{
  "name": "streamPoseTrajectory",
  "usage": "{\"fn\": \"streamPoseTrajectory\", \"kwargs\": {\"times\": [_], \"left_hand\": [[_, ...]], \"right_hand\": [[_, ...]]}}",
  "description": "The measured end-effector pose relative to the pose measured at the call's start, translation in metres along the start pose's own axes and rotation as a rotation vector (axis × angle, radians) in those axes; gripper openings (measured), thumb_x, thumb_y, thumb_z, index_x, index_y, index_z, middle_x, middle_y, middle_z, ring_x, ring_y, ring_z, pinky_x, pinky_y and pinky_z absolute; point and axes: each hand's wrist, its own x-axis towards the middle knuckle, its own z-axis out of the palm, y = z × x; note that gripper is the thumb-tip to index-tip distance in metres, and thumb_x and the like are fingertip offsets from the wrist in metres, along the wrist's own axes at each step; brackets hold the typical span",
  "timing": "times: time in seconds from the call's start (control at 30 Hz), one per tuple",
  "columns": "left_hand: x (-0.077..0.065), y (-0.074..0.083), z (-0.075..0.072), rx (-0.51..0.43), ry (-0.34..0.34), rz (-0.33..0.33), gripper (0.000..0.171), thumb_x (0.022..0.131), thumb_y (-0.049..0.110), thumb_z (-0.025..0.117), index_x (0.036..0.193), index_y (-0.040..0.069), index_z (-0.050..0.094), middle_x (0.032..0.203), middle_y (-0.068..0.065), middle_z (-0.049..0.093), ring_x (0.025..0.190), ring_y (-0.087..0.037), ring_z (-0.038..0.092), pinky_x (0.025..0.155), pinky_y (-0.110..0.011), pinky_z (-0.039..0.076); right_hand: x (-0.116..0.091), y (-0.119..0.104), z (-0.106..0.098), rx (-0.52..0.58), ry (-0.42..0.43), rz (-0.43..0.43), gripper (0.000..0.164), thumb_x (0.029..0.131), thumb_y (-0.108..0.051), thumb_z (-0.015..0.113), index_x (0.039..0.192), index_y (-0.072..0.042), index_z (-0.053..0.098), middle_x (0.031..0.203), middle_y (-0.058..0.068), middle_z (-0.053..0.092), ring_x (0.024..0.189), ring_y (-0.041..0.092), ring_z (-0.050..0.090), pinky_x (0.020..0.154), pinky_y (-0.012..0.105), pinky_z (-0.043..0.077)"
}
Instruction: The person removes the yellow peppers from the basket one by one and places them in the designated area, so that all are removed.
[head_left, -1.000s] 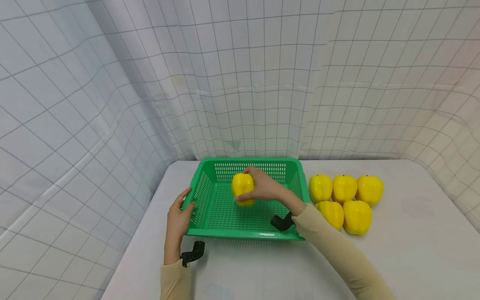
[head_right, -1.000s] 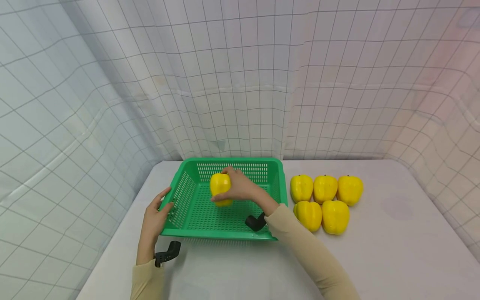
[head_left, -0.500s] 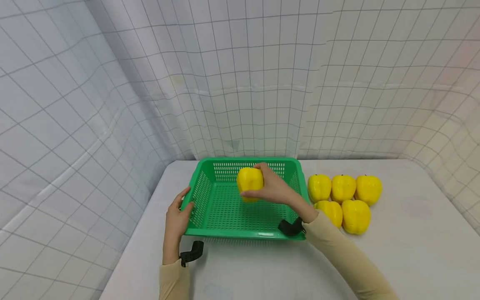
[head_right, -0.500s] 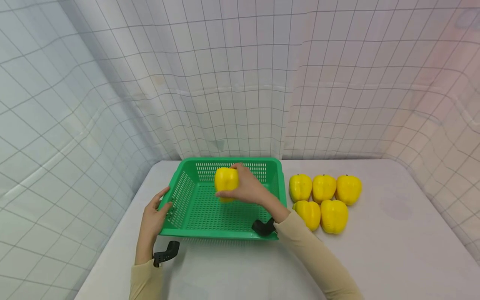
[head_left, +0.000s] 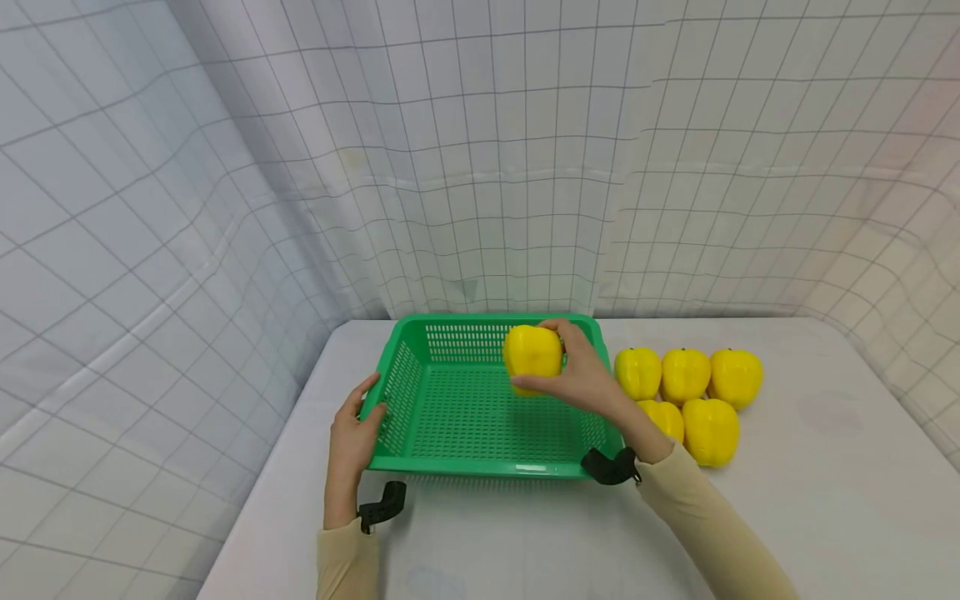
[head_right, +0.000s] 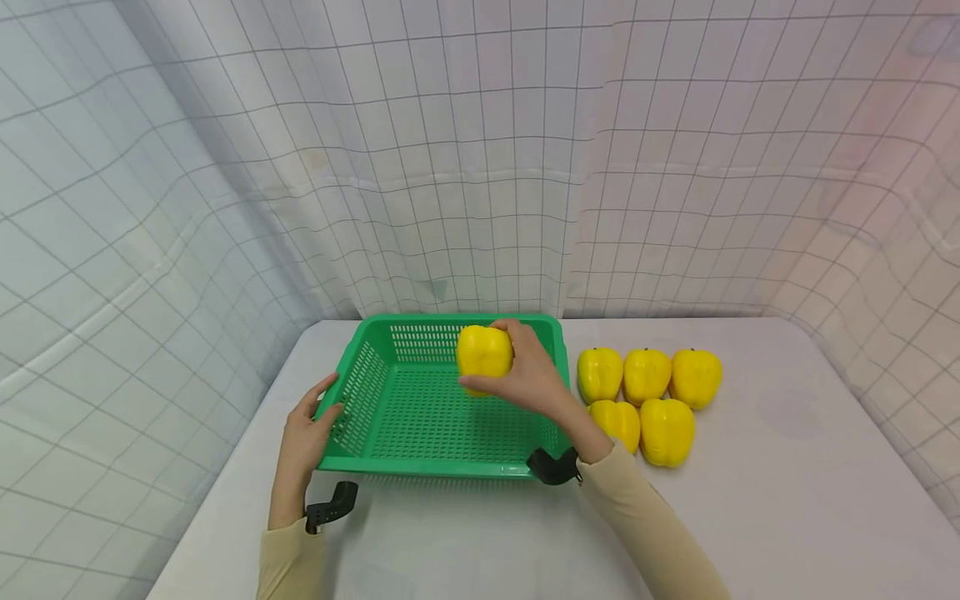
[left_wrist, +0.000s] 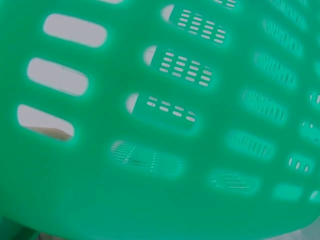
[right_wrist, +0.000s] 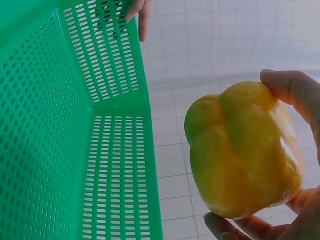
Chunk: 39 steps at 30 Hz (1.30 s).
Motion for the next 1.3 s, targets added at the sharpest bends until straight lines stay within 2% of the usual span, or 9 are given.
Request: {"fn": "streamPoseTrajectory", "kwargs": {"times": [0.1,0.33,0.5,0.7,0.93,1.13,1.3], "left_hand": [[0.0,0.0,0.0,0.0,0.0,0.0,0.048,0.097,0.014,0.051,0.144,0.021,0.044,0.117,-0.022,0.056,0.081,-0.032,0.058,0.064,-0.04,0.047],[-0.001,0.001,0.0,0.002,0.001,-0.001,0.048,0.097,0.014,0.051,0.144,0.021,0.044,0.116,-0.022,0.056,0.078,-0.031,0.057,0.06,-0.037,0.047],[-0.001,0.002,0.0,0.003,0.001,-0.002,0.048,0.097,0.015,0.051,0.144,0.02,0.044,0.118,-0.022,0.055,0.078,-0.031,0.057,0.06,-0.036,0.047],[-0.001,0.001,0.0,0.0,0.002,-0.004,0.047,0.097,0.015,0.051,0.144,0.02,0.044,0.118,-0.022,0.056,0.077,-0.031,0.058,0.06,-0.036,0.047],[-0.001,0.002,0.0,0.012,0.003,-0.008,0.047,0.097,0.015,0.052,0.143,0.021,0.044,0.118,-0.021,0.056,0.075,-0.029,0.056,0.06,-0.035,0.046],[-0.001,0.003,-0.001,0.004,-0.009,-0.012,0.048,0.097,0.015,0.051,0.144,0.02,0.043,0.119,-0.022,0.055,0.077,-0.03,0.056,0.06,-0.035,0.046],[-0.001,0.004,0.0,-0.002,-0.003,-0.013,0.047,0.097,0.015,0.051,0.144,0.02,0.044,0.118,-0.022,0.056,0.077,-0.031,0.056,0.061,-0.036,0.046]], "right_hand": [[-0.006,0.002,-0.004,0.014,0.031,0.001,0.076,0.072,-0.037,0.082,0.13,-0.013,0.04,0.12,0.008,0.045,0.091,0.027,0.052,0.072,0.038,0.048],[-0.019,0.01,-0.014,-0.043,0.137,0.007,0.076,0.072,-0.04,0.082,0.132,-0.016,0.041,0.124,0.008,0.044,0.092,0.027,0.05,0.072,0.039,0.046],[-0.033,0.014,-0.028,-0.022,0.176,0.046,0.079,0.072,-0.041,0.081,0.135,-0.016,0.039,0.123,0.005,0.046,0.095,0.026,0.048,0.073,0.04,0.046],[-0.05,0.023,-0.045,0.004,0.212,0.115,0.081,0.075,-0.038,0.08,0.137,-0.013,0.035,0.119,0.01,0.046,0.091,0.027,0.047,0.073,0.04,0.043],[-0.073,0.036,-0.065,0.007,0.309,0.162,0.082,0.078,-0.035,0.078,0.14,-0.011,0.03,0.121,0.011,0.044,0.099,0.021,0.039,0.075,0.033,0.034],[-0.092,0.045,-0.083,-0.036,0.362,0.199,0.082,0.081,-0.032,0.076,0.142,-0.009,0.026,0.128,0.015,0.044,0.102,0.021,0.038,0.076,0.029,0.032],[-0.105,0.054,-0.094,-0.056,0.397,0.21,0.079,0.082,-0.029,0.075,0.14,-0.006,0.028,0.125,0.014,0.044,0.1,0.02,0.04,0.075,0.024,0.033]]}}
